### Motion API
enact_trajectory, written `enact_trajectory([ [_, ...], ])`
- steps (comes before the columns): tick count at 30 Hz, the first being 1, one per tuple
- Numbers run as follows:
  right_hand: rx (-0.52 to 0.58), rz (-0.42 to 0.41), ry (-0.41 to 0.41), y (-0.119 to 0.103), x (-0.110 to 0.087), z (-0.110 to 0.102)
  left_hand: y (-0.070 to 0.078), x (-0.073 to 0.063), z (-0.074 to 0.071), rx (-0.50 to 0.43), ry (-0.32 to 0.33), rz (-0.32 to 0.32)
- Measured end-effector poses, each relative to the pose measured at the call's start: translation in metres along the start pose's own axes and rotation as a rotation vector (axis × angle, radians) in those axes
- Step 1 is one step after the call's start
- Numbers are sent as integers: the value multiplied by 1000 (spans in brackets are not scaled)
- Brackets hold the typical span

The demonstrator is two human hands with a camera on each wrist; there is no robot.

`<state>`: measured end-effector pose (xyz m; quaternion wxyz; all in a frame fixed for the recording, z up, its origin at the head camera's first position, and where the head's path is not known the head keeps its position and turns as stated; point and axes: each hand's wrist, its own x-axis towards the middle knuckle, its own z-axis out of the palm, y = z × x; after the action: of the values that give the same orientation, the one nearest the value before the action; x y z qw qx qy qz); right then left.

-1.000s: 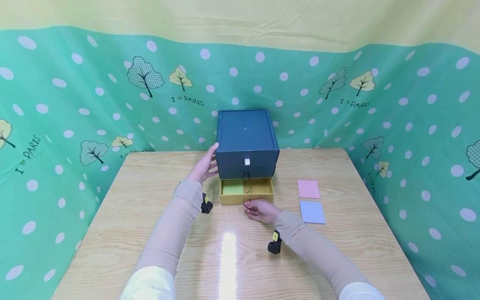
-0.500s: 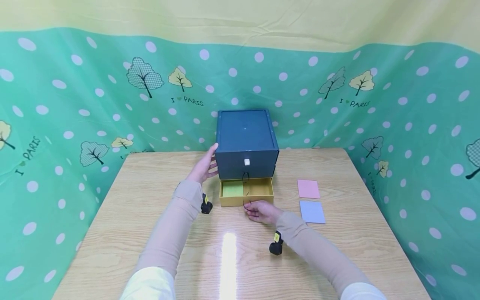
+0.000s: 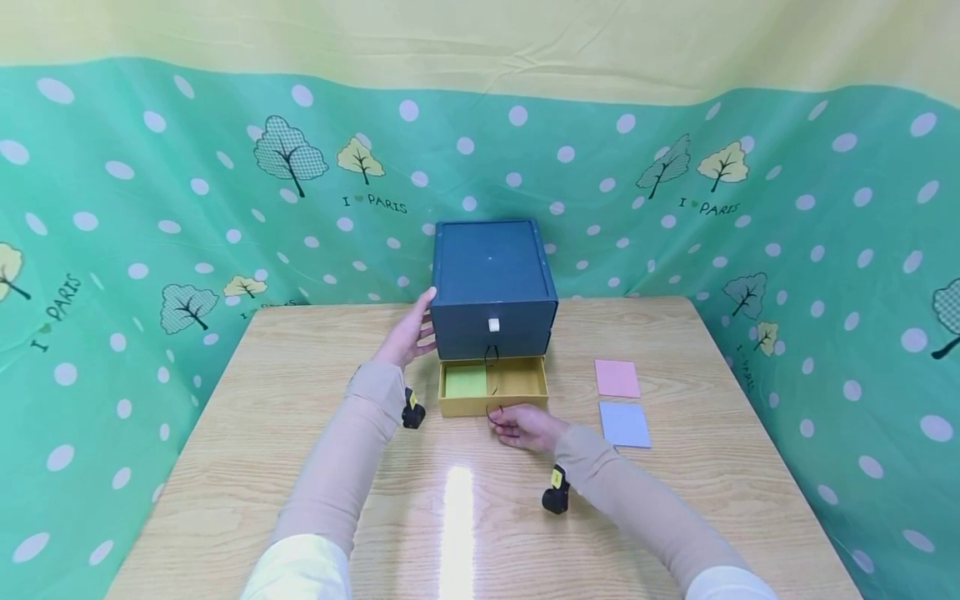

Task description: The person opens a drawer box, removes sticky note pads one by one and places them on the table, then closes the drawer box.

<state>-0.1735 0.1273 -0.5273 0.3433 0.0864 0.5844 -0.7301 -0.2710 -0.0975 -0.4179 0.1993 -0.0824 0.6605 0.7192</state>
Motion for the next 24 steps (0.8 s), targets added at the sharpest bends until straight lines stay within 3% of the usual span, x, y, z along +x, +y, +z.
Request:
enact_trajectory([
  [24,-38,4,-15,11,-4,-1,0,2,0,3,1,-2],
])
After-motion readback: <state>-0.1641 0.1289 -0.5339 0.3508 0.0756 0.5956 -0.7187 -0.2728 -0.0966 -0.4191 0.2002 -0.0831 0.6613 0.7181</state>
